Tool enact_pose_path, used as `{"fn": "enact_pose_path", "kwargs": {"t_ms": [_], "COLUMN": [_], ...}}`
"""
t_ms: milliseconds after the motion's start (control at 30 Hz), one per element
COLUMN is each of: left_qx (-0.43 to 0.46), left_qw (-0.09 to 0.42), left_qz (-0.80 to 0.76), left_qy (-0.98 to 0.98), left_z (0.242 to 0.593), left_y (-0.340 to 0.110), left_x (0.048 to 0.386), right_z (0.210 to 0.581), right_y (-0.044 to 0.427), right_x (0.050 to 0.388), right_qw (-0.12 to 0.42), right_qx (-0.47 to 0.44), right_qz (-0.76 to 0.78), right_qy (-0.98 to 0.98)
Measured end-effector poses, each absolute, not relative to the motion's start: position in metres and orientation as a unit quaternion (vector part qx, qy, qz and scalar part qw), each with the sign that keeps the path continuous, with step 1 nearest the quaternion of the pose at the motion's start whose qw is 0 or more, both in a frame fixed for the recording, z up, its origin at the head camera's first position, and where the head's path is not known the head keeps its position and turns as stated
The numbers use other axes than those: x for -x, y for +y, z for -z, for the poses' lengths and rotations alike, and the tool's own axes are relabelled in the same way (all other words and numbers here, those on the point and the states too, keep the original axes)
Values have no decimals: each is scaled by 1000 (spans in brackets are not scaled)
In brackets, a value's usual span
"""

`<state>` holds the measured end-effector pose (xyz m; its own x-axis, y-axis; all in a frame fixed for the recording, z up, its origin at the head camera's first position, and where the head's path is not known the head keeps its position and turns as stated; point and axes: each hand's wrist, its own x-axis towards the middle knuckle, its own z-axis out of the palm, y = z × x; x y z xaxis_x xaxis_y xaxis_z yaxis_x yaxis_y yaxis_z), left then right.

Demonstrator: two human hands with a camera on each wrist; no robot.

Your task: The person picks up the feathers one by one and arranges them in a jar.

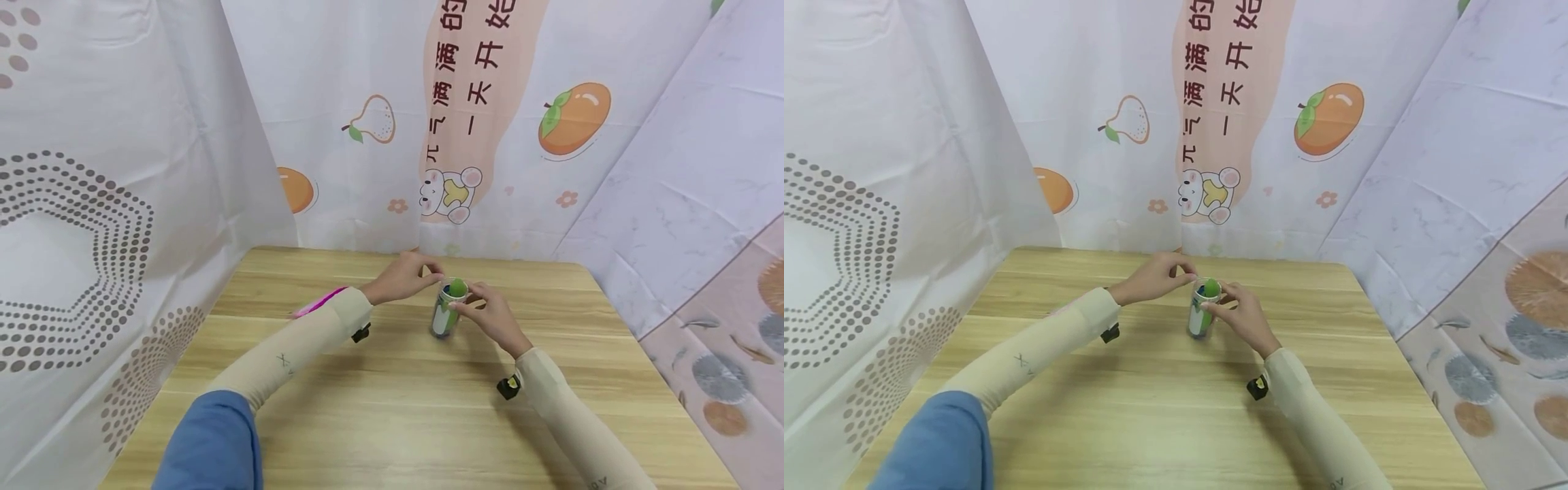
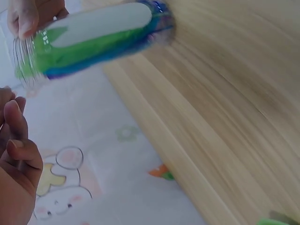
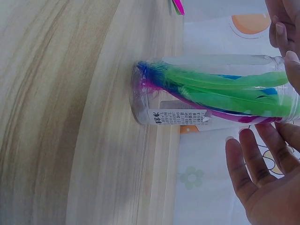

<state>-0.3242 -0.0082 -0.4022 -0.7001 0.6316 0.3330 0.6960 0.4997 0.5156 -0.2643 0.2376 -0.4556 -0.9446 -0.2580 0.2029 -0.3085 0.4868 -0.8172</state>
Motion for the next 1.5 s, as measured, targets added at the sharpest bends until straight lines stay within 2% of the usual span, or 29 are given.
{"fn": "enact_pose_path", "kwargs": {"t_ms": [467, 833, 967, 1500], "left_qx": [325, 309, 307, 267], "left_qw": [28, 46, 52, 18], "left_qz": [335, 336, 328, 328], "left_qy": [-884, -888, -892, -906], "left_z": [409, 425, 427, 450], "left_y": [-72, -122, -136, -174], "left_x": [320, 315, 314, 301], "right_z": [455, 457, 456, 457], "right_y": [238, 239, 239, 239], "right_x": [264, 263, 263, 265], "right_qw": [26, 24, 25, 25], "right_qx": [-157, -162, -163, -161], "right_qz": [-476, -476, -476, -480], "right_qy": [-865, -864, -864, -862]}}
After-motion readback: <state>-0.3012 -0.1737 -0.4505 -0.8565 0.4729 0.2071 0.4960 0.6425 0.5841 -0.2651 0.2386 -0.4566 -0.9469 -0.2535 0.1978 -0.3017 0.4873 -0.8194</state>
